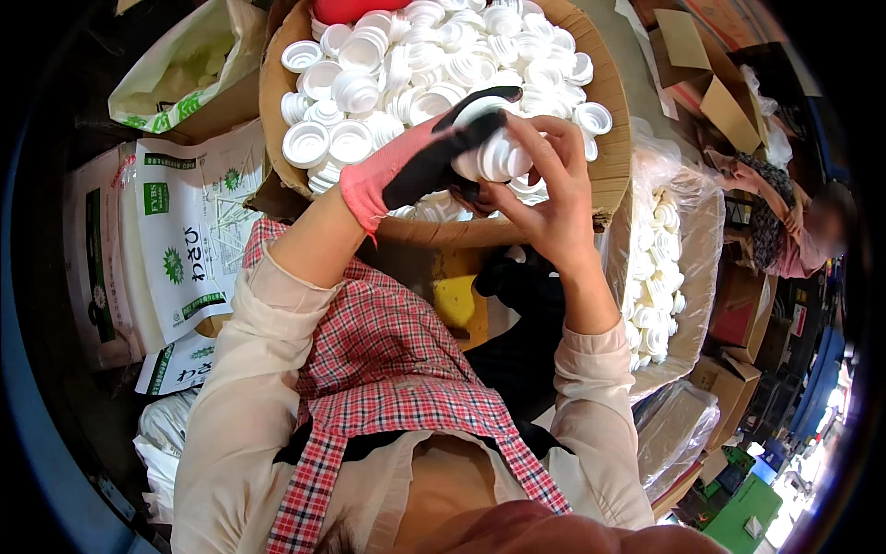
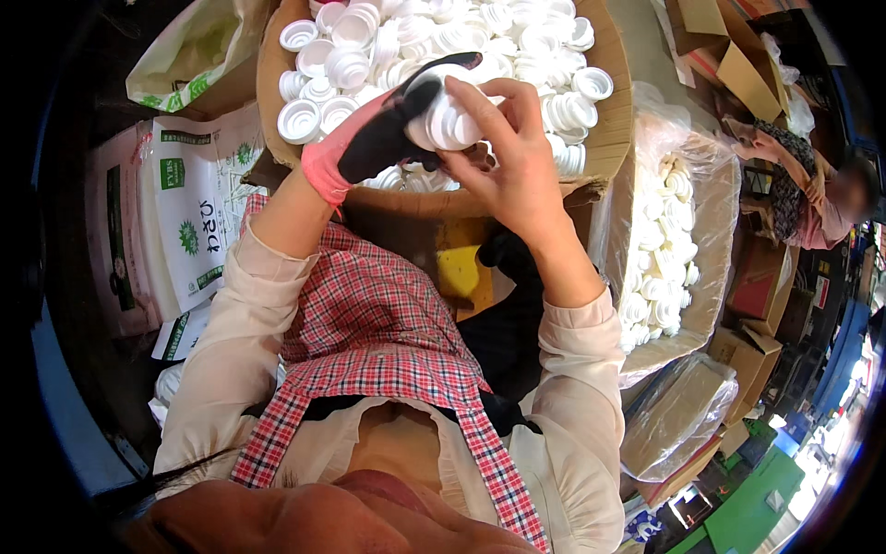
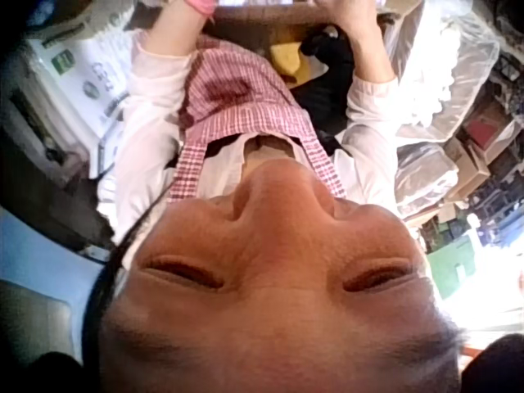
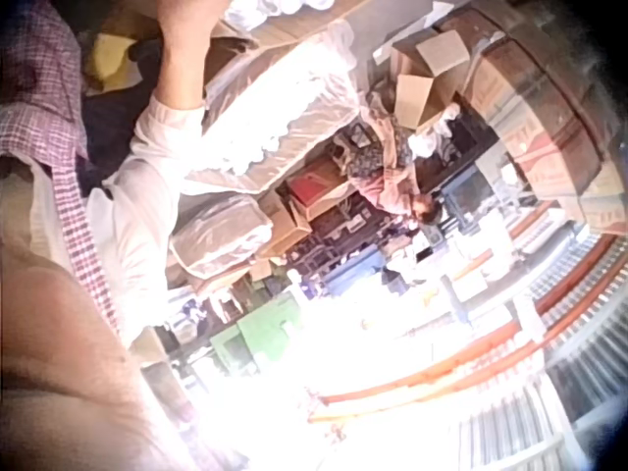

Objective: The person repeatedly picks up small white plastic cups from a large cardboard box, wipes the rim of each cup with a brown cloth, and places the cleaned cups into a second box. The process is continuous and repetitive.

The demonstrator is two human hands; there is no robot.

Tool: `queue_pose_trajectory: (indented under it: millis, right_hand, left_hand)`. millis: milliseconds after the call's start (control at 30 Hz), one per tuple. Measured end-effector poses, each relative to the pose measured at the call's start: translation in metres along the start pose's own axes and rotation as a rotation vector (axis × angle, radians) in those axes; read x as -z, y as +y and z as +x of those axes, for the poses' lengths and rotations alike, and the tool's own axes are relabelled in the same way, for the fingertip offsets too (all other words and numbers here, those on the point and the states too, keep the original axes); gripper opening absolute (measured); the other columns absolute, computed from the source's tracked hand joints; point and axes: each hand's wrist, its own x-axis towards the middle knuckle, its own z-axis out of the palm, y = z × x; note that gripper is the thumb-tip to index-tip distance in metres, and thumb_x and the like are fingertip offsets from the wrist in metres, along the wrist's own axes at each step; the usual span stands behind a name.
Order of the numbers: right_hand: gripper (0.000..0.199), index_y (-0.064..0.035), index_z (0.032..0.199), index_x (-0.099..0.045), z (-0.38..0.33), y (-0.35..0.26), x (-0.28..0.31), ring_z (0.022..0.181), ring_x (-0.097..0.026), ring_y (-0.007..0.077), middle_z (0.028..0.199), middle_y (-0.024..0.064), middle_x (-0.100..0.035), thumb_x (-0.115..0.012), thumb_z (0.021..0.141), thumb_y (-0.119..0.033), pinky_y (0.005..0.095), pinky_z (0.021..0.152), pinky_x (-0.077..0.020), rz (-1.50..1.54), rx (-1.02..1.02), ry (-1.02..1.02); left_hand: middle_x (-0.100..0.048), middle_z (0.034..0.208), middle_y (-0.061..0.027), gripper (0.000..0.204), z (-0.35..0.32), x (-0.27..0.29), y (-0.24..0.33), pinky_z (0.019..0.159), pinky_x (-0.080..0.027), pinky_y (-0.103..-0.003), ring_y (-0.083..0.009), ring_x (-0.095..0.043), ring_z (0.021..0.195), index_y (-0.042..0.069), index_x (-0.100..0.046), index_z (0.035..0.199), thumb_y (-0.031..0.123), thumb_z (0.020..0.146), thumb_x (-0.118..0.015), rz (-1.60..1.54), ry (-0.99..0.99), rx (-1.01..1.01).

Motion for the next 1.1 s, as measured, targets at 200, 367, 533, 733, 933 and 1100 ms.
queue_pose_trajectory:
  millis: [200, 367, 533, 733, 933, 1100]
  right_hand:
    - [0.056, -0.0008, 0.132, -0.049, 0.002, 0.019, 0.003, 0.101, -0.054, 0.0196, 0.124, 0.0117, -0.05, -0.063, 0.089, -0.034, 0.0304, 0.09, -0.0433, 0.437, -0.161, 0.234]
    - [0.065, -0.0016, 0.071, -0.057, 0.014, 0.016, -0.006, 0.065, -0.042, 0.0086, 0.067, -0.0004, -0.05, -0.032, 0.101, -0.053, 0.0263, 0.061, -0.034, 0.486, -0.597, 0.481]
    - [0.066, -0.0043, 0.06, -0.049, 0.011, 0.026, 0.001, 0.059, -0.038, 0.0096, 0.06, -0.0017, -0.045, -0.03, 0.102, -0.052, 0.0273, 0.058, -0.0328, 0.405, -0.588, 0.57]
    - [0.058, -0.001, 0.123, -0.051, -0.004, 0.042, 0.018, 0.101, -0.054, 0.0165, 0.105, 0.0091, -0.058, -0.072, 0.083, -0.038, 0.0309, 0.087, -0.0449, 0.376, -0.397, 0.058]
    - [0.047, 0.0013, 0.107, -0.061, -0.106, 0.086, 0.112, 0.086, -0.06, 0.0156, 0.095, 0.0079, -0.064, -0.075, 0.08, -0.035, 0.0283, 0.079, -0.0471, 0.312, -0.654, 0.564]
    - [0.08, 0.0039, 0.121, -0.054, -0.29, 0.205, 0.207, 0.105, -0.062, 0.032, 0.112, 0.026, -0.063, -0.08, 0.069, -0.052, 0.0371, 0.09, -0.0479, -0.511, -1.249, 0.643]
  left_hand:
    - [-0.058, 0.103, 0.0001, 0.061, 0.002, -0.015, 0.014, 0.058, -0.042, -0.018, -0.0036, -0.053, 0.08, 0.008, -0.046, 0.134, 0.019, 0.081, -0.075, 0.322, 0.063, -0.091]
    - [-0.054, 0.116, -0.007, 0.056, 0.008, -0.029, -0.005, 0.086, -0.046, -0.027, -0.0138, -0.054, 0.102, 0.004, -0.042, 0.131, 0.009, 0.082, -0.069, 0.353, 0.016, -0.12]
    - [-0.05, 0.127, -0.0129, 0.061, 0.014, -0.033, -0.031, 0.101, -0.039, -0.033, -0.019, -0.048, 0.119, 0.002, -0.035, 0.139, -0.001, 0.083, -0.059, 0.462, 0.019, -0.236]
    - [-0.05, 0.13, -0.0139, 0.052, 0.021, -0.02, -0.025, 0.097, -0.044, -0.033, -0.0214, -0.052, 0.117, 0.001, -0.036, 0.14, 0.014, 0.094, -0.055, 0.328, 0.218, -0.022]
    - [-0.045, 0.135, -0.0103, 0.043, 0.03, -0.044, -0.03, 0.092, -0.049, -0.033, -0.0229, -0.058, 0.114, 0.002, -0.041, 0.136, 0.021, 0.098, -0.049, 0.468, -0.002, -0.087]
    - [-0.05, 0.129, -0.0122, 0.041, 0.036, -0.028, -0.02, 0.088, -0.051, -0.034, -0.0232, -0.061, 0.109, -0.001, -0.044, 0.133, 0.022, 0.099, -0.047, 0.559, 0.111, -0.075]
